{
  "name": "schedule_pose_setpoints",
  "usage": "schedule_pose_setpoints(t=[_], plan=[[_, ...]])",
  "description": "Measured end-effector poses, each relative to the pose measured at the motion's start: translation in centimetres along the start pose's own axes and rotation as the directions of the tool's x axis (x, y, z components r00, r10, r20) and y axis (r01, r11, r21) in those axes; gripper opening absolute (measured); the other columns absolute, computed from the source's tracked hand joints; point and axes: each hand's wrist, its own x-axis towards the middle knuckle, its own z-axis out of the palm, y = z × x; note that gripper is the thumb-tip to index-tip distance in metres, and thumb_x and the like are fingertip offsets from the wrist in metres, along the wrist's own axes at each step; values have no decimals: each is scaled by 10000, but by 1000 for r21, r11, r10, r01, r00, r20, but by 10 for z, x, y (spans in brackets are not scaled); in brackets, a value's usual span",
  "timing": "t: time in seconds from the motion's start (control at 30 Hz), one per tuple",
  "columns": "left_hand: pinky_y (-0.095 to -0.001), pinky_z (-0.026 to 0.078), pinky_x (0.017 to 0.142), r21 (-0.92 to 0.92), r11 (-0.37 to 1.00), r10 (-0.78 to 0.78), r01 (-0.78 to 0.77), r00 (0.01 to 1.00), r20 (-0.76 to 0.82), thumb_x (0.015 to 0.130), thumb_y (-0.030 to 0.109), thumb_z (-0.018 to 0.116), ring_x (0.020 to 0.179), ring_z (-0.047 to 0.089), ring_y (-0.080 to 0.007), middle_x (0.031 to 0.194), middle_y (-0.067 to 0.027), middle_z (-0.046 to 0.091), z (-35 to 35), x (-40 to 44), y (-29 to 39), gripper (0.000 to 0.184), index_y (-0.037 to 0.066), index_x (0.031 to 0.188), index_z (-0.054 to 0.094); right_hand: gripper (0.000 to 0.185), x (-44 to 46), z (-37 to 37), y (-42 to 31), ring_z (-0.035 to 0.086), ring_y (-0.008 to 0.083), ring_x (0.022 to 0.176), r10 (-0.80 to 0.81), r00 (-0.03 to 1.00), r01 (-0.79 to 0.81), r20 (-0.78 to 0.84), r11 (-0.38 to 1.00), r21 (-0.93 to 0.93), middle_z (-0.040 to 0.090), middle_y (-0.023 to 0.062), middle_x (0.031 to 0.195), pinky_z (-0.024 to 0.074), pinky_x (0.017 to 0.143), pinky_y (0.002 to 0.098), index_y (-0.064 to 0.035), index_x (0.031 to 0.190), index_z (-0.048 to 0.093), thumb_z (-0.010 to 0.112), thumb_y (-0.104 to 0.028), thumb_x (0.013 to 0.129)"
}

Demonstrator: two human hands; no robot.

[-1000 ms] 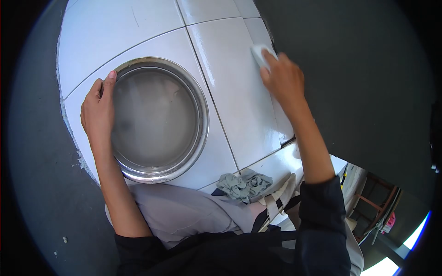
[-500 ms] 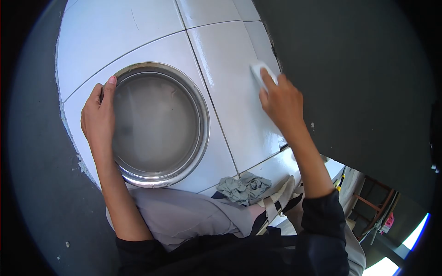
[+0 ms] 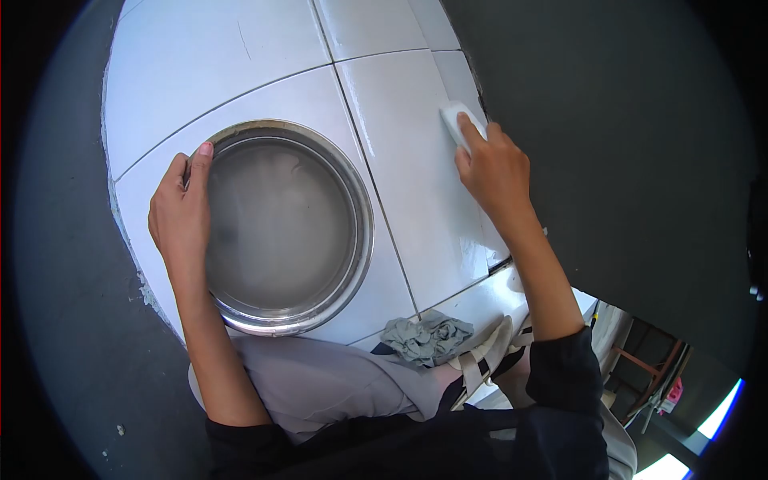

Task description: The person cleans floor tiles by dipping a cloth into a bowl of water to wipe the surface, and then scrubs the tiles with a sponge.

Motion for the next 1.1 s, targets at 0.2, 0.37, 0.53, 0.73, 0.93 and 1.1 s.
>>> schedule_pose_setpoints(t=[0.2, 0.37, 0.53, 0.73, 0.93, 1.1], plan=[[-296, 320, 583, 5, 1000, 14, -14, 1000, -20, 908, 563, 527, 587, 352, -167, 575, -56, 375, 1, 1, 0, 575, 50, 666, 434, 400, 94, 15, 6, 670, 306, 735, 35, 998, -38, -58, 998, -43, 618, 153, 826, 558, 675, 407, -118, 1197, 637, 644, -168, 800], [-296, 300, 571, -21, 1000, 8, -9, 1000, -16, 910, 556, 531, 581, 338, -157, 567, -42, 364, 1, -1, 0, 566, 55, 663, 434, 267, 75, 0, 3, 677, 325, 747, -41, 999, 41, -16, 998, -52, 636, 175, 826, 558, 630, 412, -73, 1051, 655, 625, -112, 788], [-296, 299, 575, -24, 1000, -16, 16, 1000, -25, 904, 559, 538, 583, 338, -157, 567, -34, 364, 2, -1, 1, 560, 60, 667, 448, 253, 80, 2, 1, 677, 326, 743, -28, 999, 27, -26, 998, -56, 635, 178, 829, 558, 622, 410, -69, 1033, 651, 626, -107, 784], [-292, 302, 586, -23, 1000, -18, 18, 1000, -9, 902, 565, 537, 592, 341, -158, 571, -34, 367, 1, -1, 1, 563, 60, 670, 444, 309, 96, 5, 1, 675, 312, 753, -85, 996, 82, -33, 993, -85, 634, 170, 831, 557, 646, 409, -96, 1093, 649, 639, -136, 786], [-290, 311, 595, -13, 1000, -28, 28, 999, -20, 900, 572, 537, 593, 342, -162, 573, -36, 370, 1, -1, 1, 569, 60, 670, 443, 391, 71, -1, -6, 671, 309, 756, -39, 999, 41, 34, 997, -72, 629, 161, 854, 557, 660, 404, -122, 1183, 641, 647, -144, 792], [-297, 309, 590, -11, 1000, -30, 30, 999, -13, 901, 566, 540, 591, 338, -165, 571, -37, 371, 1, -2, 1, 566, 56, 675, 442, 422, 118, 10, -2, 671, 293, 741, -71, 997, 68, -16, 991, -118, 630, 151, 838, 560, 657, 399, -135, 1196, 639, 664, -153, 775]])
